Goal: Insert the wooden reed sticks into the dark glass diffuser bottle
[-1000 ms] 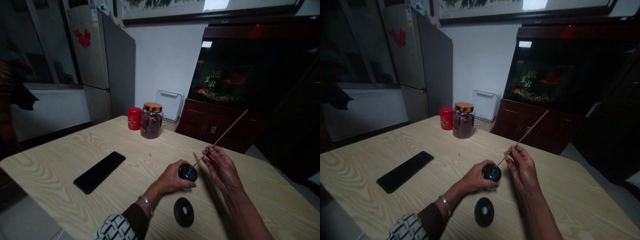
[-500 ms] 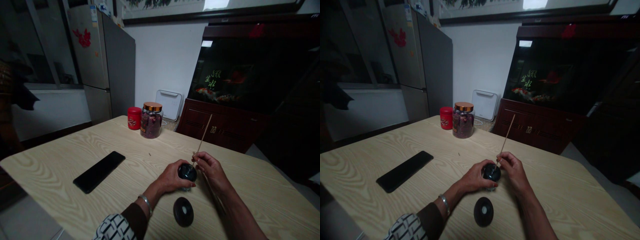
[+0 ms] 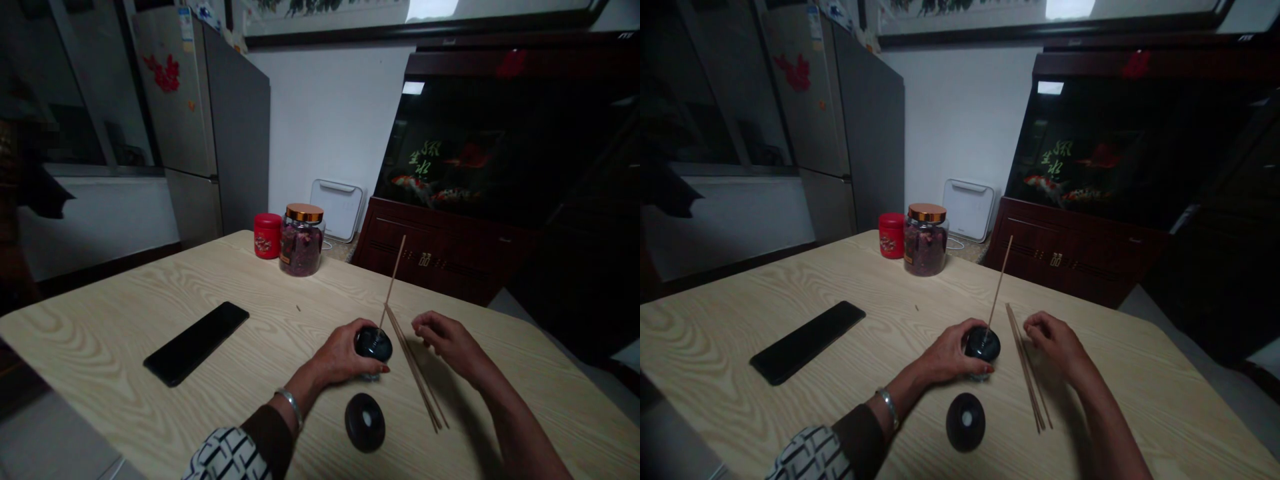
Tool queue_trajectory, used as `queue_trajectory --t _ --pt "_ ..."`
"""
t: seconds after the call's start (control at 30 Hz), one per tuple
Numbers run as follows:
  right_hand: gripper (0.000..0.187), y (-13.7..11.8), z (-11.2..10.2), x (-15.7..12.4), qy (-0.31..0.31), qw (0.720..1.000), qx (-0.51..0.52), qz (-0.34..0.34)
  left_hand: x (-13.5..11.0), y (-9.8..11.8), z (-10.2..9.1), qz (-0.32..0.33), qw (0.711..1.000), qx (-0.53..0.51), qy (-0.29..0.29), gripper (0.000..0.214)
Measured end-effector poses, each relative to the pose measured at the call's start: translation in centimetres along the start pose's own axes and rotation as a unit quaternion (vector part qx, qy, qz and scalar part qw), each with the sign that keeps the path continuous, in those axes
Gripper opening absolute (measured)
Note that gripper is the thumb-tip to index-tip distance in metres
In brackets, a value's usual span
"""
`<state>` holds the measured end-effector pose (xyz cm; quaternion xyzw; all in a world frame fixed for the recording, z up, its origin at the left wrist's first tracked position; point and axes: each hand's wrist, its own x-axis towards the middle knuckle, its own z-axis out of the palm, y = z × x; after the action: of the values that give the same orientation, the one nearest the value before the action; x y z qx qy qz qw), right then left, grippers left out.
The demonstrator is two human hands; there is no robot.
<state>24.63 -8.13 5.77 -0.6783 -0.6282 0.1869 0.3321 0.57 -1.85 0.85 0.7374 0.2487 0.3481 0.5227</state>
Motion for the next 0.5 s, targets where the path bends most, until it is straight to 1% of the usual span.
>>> queue_trajectory --t 0.07,0.1,0.2,0.27,0.33,0.5 --pt "0.021 2.0 0.0 0.2 0.017 0.994 -0.102 0.028 0.0 -0.1 0.0 -0.002 1.0 0.0 0.002 0.068" --pt "0.021 2.7 0.4 0.1 0.016 0.988 -0.145 0.047 0.0 -0.1 0.1 -0.003 1.0 -0.002 0.003 0.069" --pt "0.025 3.5 1.9 -0.2 -0.009 0.971 -0.218 0.101 0.1 -0.3 0.2 -0.006 1.0 -0.008 0.003 0.069" --pt "0.027 3.4 2.7 -0.4 -0.021 0.966 -0.235 0.11 0.1 -0.3 0.2 -0.005 1.0 -0.003 0.002 0.068" --pt "0.023 3.4 3.2 -0.4 -0.023 0.966 -0.232 0.108 0.1 -0.2 0.1 -0.004 1.0 0.003 0.002 0.068" --pt "0.013 4.1 3.0 -0.1 -0.017 0.975 -0.2 0.098 0.1 -0.4 0.1 -0.002 1.0 0.006 0.006 0.07"
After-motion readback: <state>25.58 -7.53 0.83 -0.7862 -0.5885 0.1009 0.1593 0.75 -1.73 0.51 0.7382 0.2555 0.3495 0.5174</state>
